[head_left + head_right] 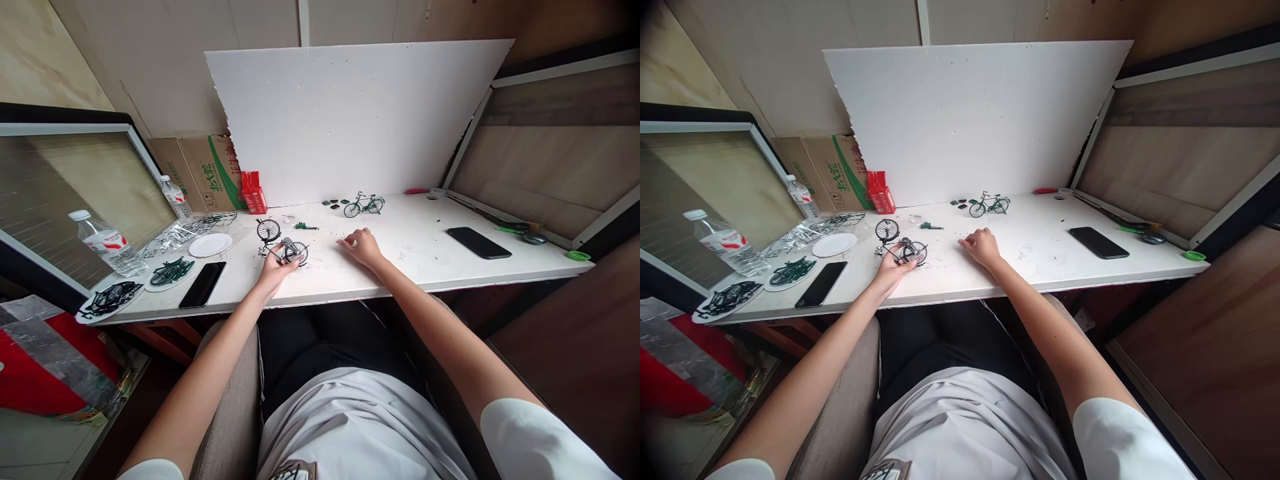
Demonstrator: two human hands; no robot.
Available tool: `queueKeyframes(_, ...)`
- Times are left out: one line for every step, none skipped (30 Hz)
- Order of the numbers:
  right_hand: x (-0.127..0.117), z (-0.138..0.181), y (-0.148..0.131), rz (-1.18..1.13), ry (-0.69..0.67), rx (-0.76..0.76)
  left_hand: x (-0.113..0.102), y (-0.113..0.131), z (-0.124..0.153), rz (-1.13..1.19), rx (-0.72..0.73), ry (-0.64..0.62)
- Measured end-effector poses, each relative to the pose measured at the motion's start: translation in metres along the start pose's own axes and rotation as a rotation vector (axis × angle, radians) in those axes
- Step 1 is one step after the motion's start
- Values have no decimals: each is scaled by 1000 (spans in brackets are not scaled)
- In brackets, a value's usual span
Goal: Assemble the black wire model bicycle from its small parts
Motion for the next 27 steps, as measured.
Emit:
queueKeyframes(1,2,-3,19,-24,-18,0,0,0,-6,2,-5)
queueKeyframes(3,3,-6,31,-42,-26,-1,-1,-1,-12,3,-7)
queueKeyframes(3,4,-7,35,-56,-26,-1,-1,-1,-17,4,-4)
queueKeyframes(4,5,-7,34,-67,-24,-2,-1,-1,-19,4,0)
queueKeyframes(4,6,-8,31,-75,-21,-2,-2,-2,-18,6,4)
queueKeyframes(4,6,-8,28,-81,-20,-2,-2,-2,-14,7,6)
queueKeyframes(5,6,-8,29,-85,-23,-2,-2,-2,-9,10,4)
queueKeyframes(5,6,-9,32,-88,-32,-1,-2,-2,-4,11,1)
queueKeyframes(6,6,-10,32,-88,-42,-1,-1,-2,0,12,-2)
queueKeyframes(5,6,-11,23,-82,-54,0,-1,-2,3,11,-4)
queueKeyframes(3,7,-12,-1,-73,-62,0,-1,-1,5,12,-2)
queueKeyframes(2,7,-13,-45,-67,-66,-1,-1,-1,7,11,1)
queueKeyframes(0,7,-14,-108,-69,-65,-1,-1,-1,8,10,4)
queueKeyframes(-1,8,-14,-184,-83,-61,-1,0,-1,9,9,5)
queueKeyframes(-1,8,-15,-264,-109,-55,0,0,-1,10,9,4)
queueKeyframes(1,9,-15,-337,-142,-48,0,1,-1,12,9,0)
queueKeyframes(2,10,-16,-394,-172,-43,1,1,-1,12,9,-4)
queueKeyframes(4,10,-16,-429,-192,-41,2,2,-1,11,8,-8)
queueKeyframes(4,11,-17,-444,-201,-44,2,2,-1,10,7,-10)
queueKeyframes(5,11,-18,-445,-200,-52,3,2,0,10,4,-10)
queueKeyframes(5,11,-19,-441,-191,-66,3,2,0,10,1,-8)
queueKeyframes(4,11,-20,-434,-180,-86,3,2,0,11,-1,-4)
queueKeyframes(5,11,-21,-431,-174,-105,3,2,0,11,-2,2)
queueKeyframes(5,11,-22,-433,-177,-118,2,2,0,11,-1,8)
queueKeyframes(6,11,-21,-440,-187,-124,2,2,0,9,0,12)
queueKeyframes(8,11,-21,-451,-201,-123,1,2,0,5,1,15)
queueKeyframes(9,11,-20,-464,-214,-117,1,2,0,2,1,14)
Point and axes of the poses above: each hand's wrist, its own z-axis away from the middle knuckle, its own x-axis out of the palm, y = z × x, the point moved 10 cm from there along -z, towards the middle knuckle, and after that the axes turned 15 degrees about x, right-handed, at the moved point
